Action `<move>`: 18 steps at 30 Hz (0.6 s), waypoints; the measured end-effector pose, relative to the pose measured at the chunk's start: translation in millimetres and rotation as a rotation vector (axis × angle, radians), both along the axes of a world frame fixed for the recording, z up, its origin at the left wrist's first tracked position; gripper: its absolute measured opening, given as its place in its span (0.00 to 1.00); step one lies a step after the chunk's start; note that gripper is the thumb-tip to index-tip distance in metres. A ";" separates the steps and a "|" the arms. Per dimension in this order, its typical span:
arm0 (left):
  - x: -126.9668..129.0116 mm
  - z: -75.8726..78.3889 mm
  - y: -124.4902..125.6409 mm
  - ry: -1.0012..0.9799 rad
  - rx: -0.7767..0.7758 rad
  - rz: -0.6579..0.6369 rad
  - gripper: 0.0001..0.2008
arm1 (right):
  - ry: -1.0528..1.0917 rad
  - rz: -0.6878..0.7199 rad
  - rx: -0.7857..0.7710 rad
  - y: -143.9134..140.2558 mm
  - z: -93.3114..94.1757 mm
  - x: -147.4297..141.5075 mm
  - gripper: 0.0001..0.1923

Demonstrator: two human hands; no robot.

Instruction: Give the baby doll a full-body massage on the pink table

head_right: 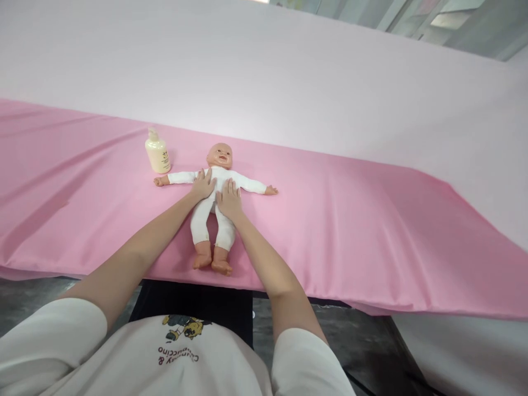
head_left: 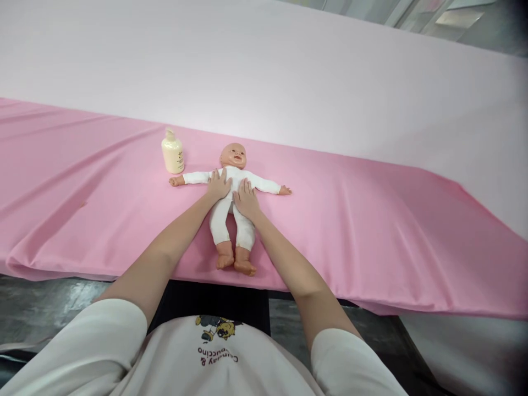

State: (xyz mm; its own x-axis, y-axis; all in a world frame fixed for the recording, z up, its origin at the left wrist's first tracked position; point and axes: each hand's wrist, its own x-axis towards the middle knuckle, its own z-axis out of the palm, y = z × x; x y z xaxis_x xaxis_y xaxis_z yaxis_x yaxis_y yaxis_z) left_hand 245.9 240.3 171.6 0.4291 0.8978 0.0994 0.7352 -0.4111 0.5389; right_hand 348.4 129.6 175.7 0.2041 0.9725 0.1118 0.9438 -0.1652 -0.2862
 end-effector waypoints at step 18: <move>-35.6 -14.7 25.9 -0.015 0.209 -0.260 0.29 | 0.371 -0.028 0.136 45.2 -29.8 74.2 0.37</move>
